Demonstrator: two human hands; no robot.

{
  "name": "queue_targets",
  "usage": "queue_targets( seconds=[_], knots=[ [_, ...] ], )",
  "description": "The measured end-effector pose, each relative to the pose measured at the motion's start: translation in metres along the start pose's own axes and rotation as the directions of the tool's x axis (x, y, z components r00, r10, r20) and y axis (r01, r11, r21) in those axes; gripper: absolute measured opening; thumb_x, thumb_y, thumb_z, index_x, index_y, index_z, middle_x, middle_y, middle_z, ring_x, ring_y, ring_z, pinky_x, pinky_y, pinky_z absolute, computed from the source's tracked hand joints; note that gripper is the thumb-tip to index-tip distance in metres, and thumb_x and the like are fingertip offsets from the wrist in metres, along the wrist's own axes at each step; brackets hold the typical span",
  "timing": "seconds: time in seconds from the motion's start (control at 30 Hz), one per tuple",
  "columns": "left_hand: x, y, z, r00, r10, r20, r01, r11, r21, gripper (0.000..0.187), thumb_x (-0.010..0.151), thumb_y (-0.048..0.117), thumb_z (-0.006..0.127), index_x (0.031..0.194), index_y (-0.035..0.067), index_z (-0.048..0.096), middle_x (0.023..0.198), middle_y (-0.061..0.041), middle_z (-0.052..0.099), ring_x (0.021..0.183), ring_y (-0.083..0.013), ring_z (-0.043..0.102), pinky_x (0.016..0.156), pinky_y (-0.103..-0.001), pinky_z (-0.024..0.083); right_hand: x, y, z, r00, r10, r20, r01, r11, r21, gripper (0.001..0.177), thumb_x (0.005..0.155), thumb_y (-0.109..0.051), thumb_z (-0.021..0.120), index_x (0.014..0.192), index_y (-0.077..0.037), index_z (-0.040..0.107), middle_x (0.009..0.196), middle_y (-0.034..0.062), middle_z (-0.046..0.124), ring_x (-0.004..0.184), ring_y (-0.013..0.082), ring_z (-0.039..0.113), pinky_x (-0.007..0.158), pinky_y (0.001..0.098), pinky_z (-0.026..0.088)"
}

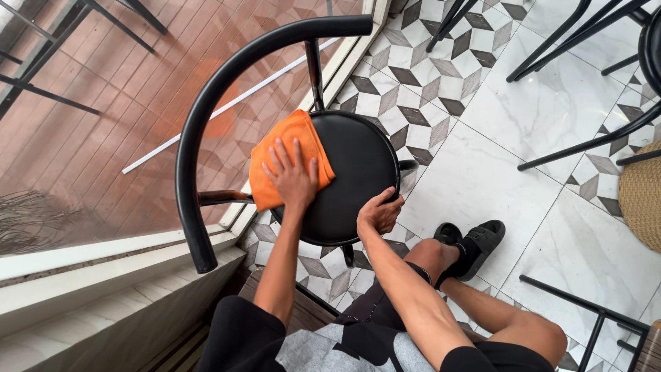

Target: The person moves a wooden chair aside, then wipes a black chair seat and backrest with an orange cloth. The person continues wiping the chair thoroughly, covering the seat and backrest multiple times.

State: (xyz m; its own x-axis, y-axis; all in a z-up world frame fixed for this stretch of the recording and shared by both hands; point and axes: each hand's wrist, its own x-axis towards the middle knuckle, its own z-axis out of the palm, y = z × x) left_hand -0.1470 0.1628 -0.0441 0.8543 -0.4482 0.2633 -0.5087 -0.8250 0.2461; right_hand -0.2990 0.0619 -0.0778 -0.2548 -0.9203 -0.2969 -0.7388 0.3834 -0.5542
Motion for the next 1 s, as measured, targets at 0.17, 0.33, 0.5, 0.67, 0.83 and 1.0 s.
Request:
queue_targets(
  seconds=[0.17, 0.33, 0.5, 0.67, 0.83, 1.0],
  knots=[
    [0.008, 0.042, 0.020, 0.964, 0.265, -0.033, -0.266, 0.964, -0.005, 0.069, 0.103, 0.056, 0.049, 0.161, 0.018, 0.041, 0.171, -0.019, 0.020, 0.158, -0.0427, 0.012, 0.122, -0.068, -0.001, -0.002, 0.003, 0.003, 1.000, -0.018, -0.012, 0.017, 1.000, -0.013, 0.068, 0.103, -0.064, 0.026, 0.135, -0.010, 0.052, 0.121, 0.0152, 0.068, 0.103, 0.0379, 0.068, 0.086, 0.0527, 0.051],
    [0.049, 0.091, 0.047, 0.887, 0.417, 0.199, -0.381, 0.903, -0.197, 0.068, 0.100, 0.063, 0.046, 0.158, 0.028, 0.042, 0.170, -0.012, 0.026, 0.159, -0.0332, 0.015, 0.124, -0.064, -0.001, 0.001, 0.000, -0.001, 0.999, -0.035, -0.015, 0.036, 0.998, 0.052, 0.072, 0.099, -0.069, 0.029, 0.133, -0.011, 0.055, 0.120, 0.0134, 0.071, 0.106, 0.0372, 0.067, 0.088, 0.0518, 0.049],
    [0.063, 0.060, 0.046, 0.937, 0.308, 0.166, -0.281, 0.945, -0.169, 0.069, 0.099, 0.067, 0.048, 0.157, 0.029, 0.043, 0.168, -0.012, 0.030, 0.156, -0.0311, 0.023, 0.123, -0.063, 0.009, -0.002, -0.004, -0.012, 0.998, 0.019, 0.057, -0.024, 0.996, 0.088, 0.077, 0.096, -0.073, 0.027, 0.133, -0.012, 0.056, 0.113, 0.0118, 0.074, 0.102, 0.0350, 0.069, 0.087, 0.0499, 0.050],
    [0.037, -0.016, 0.025, 0.996, 0.075, 0.053, -0.072, 0.996, -0.052, 0.072, 0.098, 0.064, 0.052, 0.157, 0.025, 0.040, 0.164, -0.015, 0.034, 0.151, -0.0378, 0.032, 0.115, -0.067, 0.022, -0.006, -0.005, -0.020, 0.989, 0.045, 0.141, -0.065, 0.988, 0.138, 0.076, 0.096, -0.073, 0.026, 0.136, -0.015, 0.054, 0.110, 0.0127, 0.074, 0.097, 0.0345, 0.071, 0.085, 0.0495, 0.052],
    [-0.037, -0.073, -0.018, 0.992, -0.109, 0.063, 0.125, 0.890, -0.439, 0.072, 0.106, 0.057, 0.052, 0.162, 0.016, 0.035, 0.164, -0.024, 0.034, 0.148, -0.0424, 0.037, 0.124, -0.057, 0.034, -0.001, -0.001, -0.023, 0.986, 0.030, 0.163, -0.054, 0.988, 0.143, 0.073, 0.096, -0.071, 0.027, 0.137, -0.016, 0.053, 0.110, 0.0125, 0.074, 0.099, 0.0353, 0.070, 0.085, 0.0496, 0.052],
    [-0.123, -0.022, -0.036, 0.992, 0.089, -0.085, -0.098, 0.989, -0.114, 0.069, 0.101, 0.045, 0.058, 0.161, 0.016, 0.040, 0.170, -0.023, 0.022, 0.157, -0.0461, 0.017, 0.126, -0.061, 0.011, 0.005, 0.019, -0.009, 0.990, -0.058, 0.126, 0.035, 0.983, 0.178, 0.067, 0.100, -0.065, 0.030, 0.136, -0.013, 0.053, 0.114, 0.0131, 0.074, 0.101, 0.0366, 0.071, 0.086, 0.0505, 0.053]
  ],
)
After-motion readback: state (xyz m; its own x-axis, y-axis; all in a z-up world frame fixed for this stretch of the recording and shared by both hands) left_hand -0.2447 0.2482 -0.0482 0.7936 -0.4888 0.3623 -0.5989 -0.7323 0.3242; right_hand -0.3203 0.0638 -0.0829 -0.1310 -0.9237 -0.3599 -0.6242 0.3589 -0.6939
